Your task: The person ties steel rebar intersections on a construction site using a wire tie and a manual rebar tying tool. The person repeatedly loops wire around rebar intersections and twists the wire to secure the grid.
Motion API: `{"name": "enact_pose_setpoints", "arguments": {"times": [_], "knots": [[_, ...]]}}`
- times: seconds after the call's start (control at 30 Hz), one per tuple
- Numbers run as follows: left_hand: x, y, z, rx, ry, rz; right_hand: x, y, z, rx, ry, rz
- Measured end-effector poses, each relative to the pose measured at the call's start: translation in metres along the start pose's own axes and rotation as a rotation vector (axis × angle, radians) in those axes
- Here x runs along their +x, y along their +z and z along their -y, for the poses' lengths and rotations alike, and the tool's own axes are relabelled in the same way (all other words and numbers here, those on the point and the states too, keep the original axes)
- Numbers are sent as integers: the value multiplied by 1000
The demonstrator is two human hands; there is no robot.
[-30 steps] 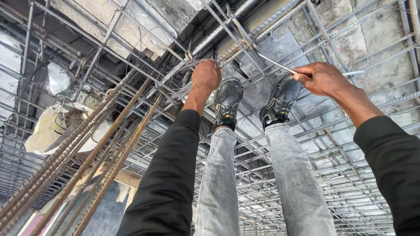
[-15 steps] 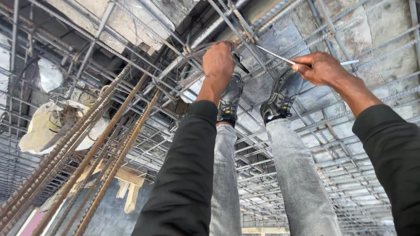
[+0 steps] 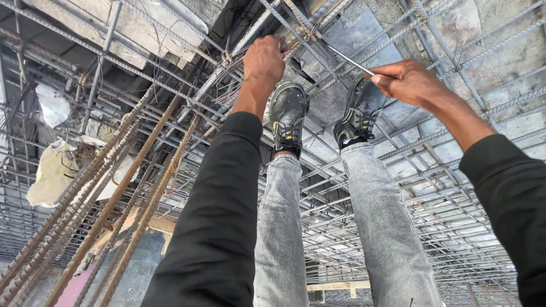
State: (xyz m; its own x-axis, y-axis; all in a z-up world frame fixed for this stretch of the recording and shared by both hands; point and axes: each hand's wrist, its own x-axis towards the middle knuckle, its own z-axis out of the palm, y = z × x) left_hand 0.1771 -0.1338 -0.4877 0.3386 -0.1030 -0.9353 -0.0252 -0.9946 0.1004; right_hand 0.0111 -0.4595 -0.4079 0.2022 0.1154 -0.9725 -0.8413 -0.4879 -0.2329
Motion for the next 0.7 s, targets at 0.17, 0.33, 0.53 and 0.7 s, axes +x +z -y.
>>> {"name": "enact_pose_setpoints", "arguments": {"times": [0.17,0.33,0.53,0.7], "knots": [[17,-19,-6,22,-75,71,-24,4,58,103,142,1],[30,-31,-6,44,-96,57,-9,14,43,-116,70,-35],[27,-50,-10,-60,-98,209,-9,18,37,35,162,11],[12,-40,-12,-129,-151,152,-5,19,29,-4,78,2]]}}
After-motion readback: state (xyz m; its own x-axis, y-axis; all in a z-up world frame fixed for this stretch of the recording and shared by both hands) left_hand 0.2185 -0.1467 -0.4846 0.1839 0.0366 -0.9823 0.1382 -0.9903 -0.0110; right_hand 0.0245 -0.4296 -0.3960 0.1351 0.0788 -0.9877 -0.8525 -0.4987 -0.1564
